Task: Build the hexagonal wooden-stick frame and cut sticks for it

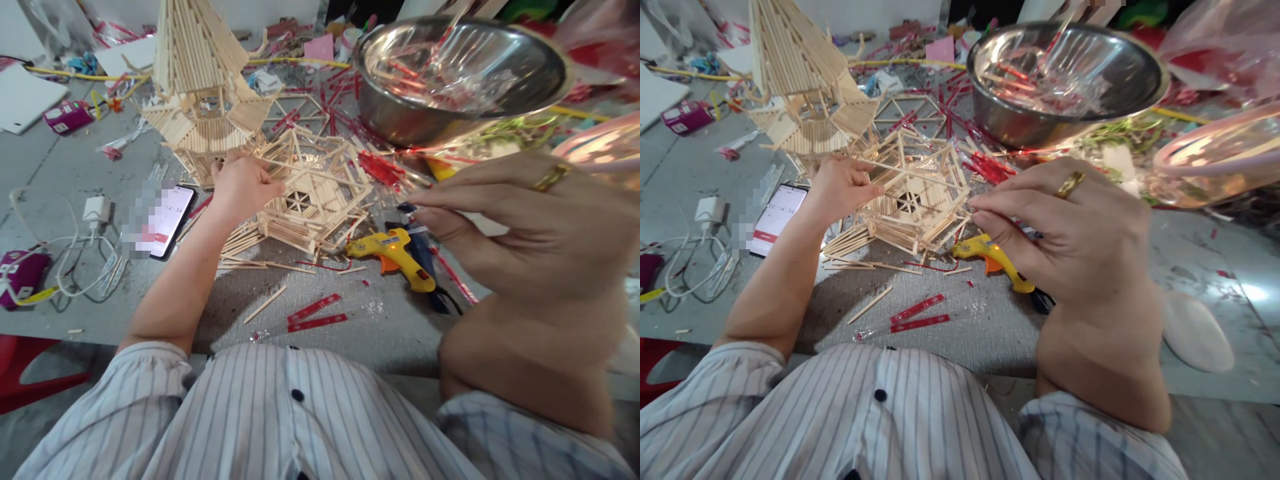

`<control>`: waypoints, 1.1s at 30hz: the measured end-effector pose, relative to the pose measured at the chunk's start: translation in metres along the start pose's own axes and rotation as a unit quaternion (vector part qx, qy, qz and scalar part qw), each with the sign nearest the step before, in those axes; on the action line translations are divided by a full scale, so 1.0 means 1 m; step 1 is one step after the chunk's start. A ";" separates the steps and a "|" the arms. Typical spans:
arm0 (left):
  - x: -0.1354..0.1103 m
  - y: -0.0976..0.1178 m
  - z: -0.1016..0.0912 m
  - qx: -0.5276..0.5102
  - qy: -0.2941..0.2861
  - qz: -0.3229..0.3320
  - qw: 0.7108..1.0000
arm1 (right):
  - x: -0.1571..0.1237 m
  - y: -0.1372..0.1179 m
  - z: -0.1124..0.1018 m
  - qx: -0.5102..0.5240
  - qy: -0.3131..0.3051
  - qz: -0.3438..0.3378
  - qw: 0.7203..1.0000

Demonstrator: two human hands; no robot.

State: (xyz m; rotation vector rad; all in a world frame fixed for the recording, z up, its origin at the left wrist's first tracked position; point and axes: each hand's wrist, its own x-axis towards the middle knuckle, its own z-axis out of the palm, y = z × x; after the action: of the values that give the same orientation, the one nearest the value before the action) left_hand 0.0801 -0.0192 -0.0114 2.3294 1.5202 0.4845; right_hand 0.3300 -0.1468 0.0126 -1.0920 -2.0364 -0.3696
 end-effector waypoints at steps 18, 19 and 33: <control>-0.005 0.007 -0.002 0.027 0.019 -0.002 0.999 | 0.031 0.026 0.048 0.013 -0.102 -0.018 0.995; -0.005 0.008 -0.003 0.026 0.012 -0.004 1.000 | 0.037 0.033 0.059 0.021 -0.133 -0.025 0.991; -0.006 0.011 -0.011 0.000 -0.017 0.000 1.000 | 0.067 0.042 0.130 0.028 -0.249 -0.075 0.965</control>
State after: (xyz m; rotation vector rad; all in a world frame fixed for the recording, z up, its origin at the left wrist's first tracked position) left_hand 0.0819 -0.0280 0.0026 2.3259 1.5038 0.4445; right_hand 0.2771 -0.0096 -0.0262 -1.0751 -2.5641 -0.1145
